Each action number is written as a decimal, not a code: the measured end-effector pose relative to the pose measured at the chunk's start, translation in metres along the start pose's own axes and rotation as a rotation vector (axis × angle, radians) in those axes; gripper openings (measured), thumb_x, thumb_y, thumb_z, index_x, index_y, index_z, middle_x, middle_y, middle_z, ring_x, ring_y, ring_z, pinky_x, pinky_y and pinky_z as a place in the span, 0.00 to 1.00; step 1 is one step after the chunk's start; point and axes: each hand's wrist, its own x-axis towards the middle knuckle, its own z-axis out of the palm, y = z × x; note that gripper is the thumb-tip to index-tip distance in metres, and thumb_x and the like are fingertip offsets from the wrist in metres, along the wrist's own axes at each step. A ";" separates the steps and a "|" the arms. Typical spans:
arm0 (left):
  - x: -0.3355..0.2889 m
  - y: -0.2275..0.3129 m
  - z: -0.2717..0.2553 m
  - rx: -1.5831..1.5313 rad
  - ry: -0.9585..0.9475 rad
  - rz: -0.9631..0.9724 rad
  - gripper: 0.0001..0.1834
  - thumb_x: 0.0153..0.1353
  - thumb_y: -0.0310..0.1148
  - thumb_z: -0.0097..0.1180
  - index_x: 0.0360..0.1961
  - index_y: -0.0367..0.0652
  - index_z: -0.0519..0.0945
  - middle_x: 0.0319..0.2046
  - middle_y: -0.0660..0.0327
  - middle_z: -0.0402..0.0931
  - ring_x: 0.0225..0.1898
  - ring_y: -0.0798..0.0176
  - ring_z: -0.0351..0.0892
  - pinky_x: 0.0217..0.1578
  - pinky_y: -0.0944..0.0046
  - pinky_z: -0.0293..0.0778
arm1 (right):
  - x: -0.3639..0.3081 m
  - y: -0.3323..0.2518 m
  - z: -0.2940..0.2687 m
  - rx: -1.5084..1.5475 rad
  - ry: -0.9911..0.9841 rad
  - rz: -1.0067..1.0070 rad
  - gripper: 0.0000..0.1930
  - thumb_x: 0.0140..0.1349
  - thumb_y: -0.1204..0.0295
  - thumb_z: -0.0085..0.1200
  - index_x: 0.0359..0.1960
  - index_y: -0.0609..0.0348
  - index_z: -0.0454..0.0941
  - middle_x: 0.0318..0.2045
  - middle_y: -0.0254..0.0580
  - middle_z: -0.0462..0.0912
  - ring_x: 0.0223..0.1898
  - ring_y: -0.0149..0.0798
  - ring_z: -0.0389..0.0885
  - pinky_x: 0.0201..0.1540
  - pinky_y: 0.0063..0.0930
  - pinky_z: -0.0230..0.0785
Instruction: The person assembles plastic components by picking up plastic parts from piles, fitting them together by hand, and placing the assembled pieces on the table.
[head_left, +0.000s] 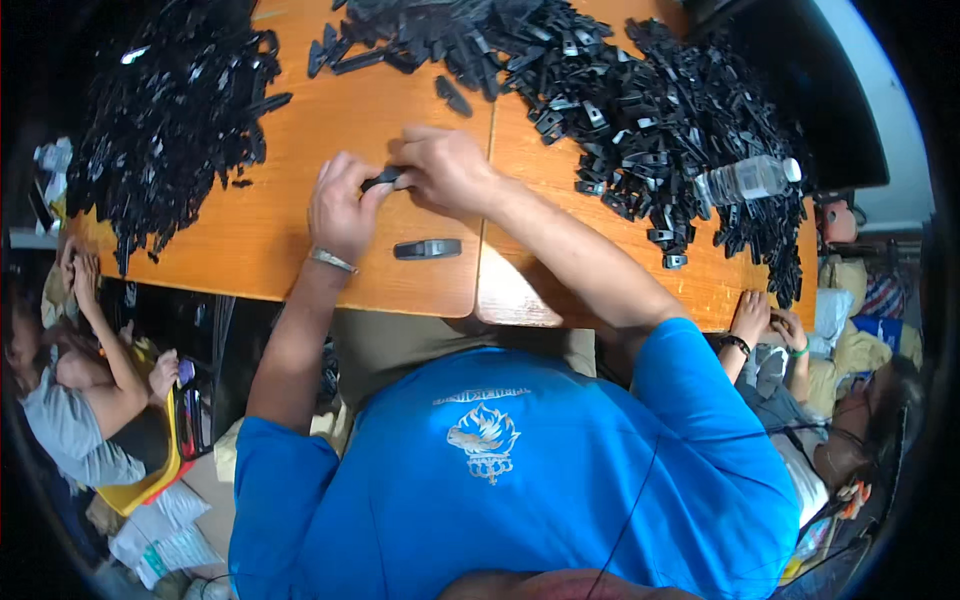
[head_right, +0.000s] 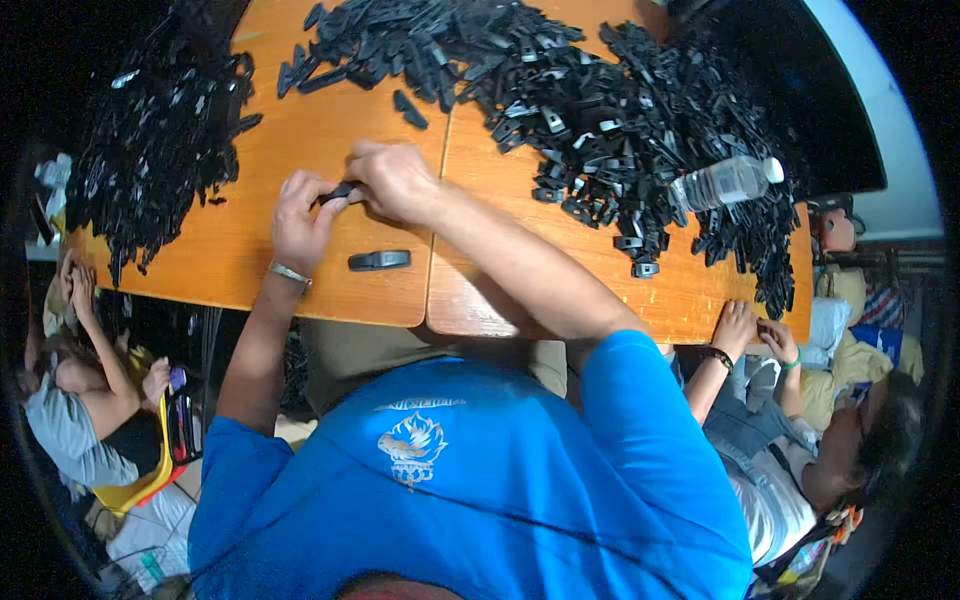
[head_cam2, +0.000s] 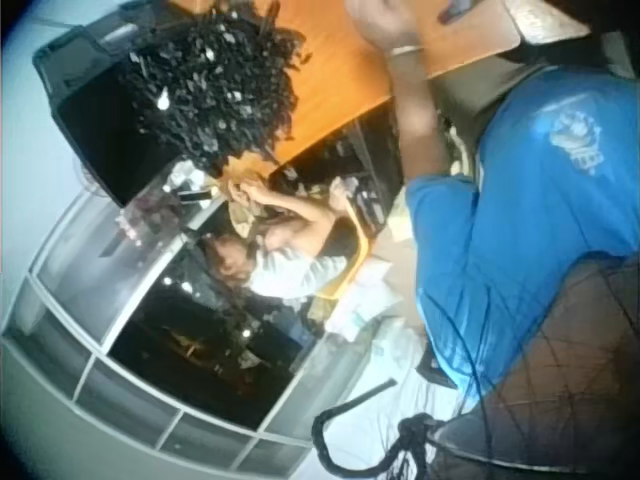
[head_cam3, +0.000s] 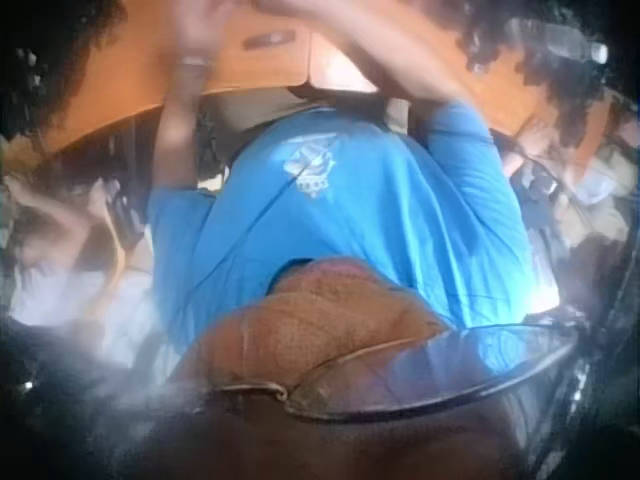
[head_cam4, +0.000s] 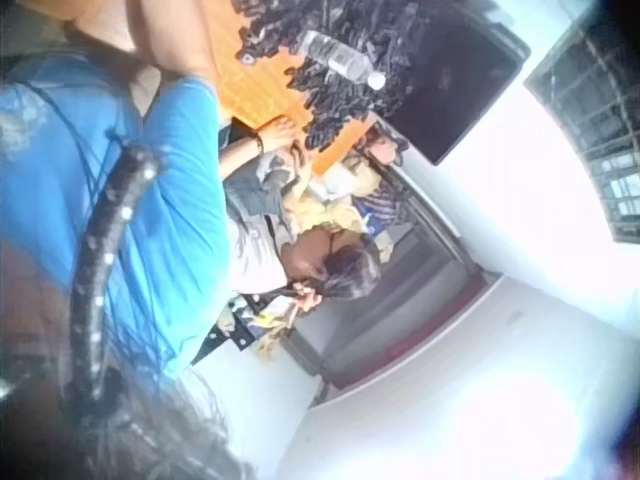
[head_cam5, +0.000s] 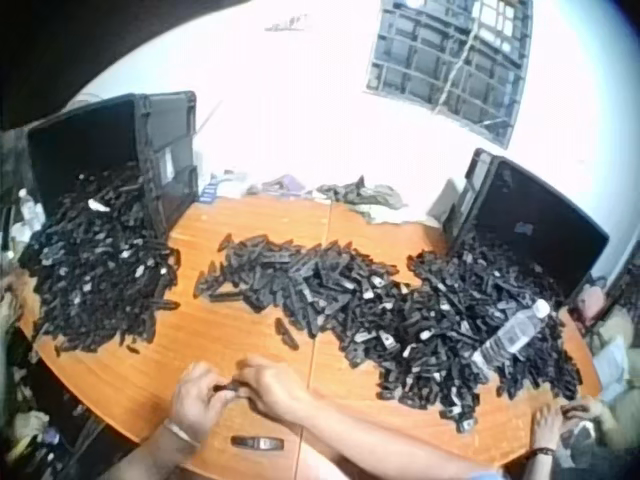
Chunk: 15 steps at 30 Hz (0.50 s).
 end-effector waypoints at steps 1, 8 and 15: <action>0.003 -0.003 0.001 -0.029 0.000 -0.016 0.09 0.58 0.27 0.73 0.39 0.41 0.87 0.40 0.56 0.81 0.46 0.45 0.79 0.50 0.49 0.76 | 0.003 0.000 -0.001 -0.015 0.012 0.007 0.09 0.57 0.67 0.74 0.35 0.55 0.90 0.38 0.46 0.86 0.39 0.56 0.88 0.41 0.48 0.81; 0.017 0.007 -0.013 -0.126 -0.305 0.093 0.13 0.54 0.27 0.76 0.41 0.41 0.89 0.39 0.59 0.84 0.45 0.49 0.81 0.50 0.52 0.76 | -0.050 -0.011 -0.037 0.053 -0.198 0.091 0.14 0.59 0.65 0.76 0.43 0.57 0.91 0.39 0.46 0.87 0.42 0.56 0.88 0.45 0.45 0.82; 0.088 0.036 0.011 0.052 -0.243 0.061 0.18 0.61 0.24 0.69 0.54 0.44 0.88 0.50 0.57 0.84 0.57 0.49 0.83 0.60 0.52 0.78 | -0.091 0.022 -0.125 -0.432 0.099 0.451 0.12 0.64 0.66 0.69 0.45 0.57 0.90 0.44 0.50 0.85 0.42 0.56 0.89 0.47 0.50 0.84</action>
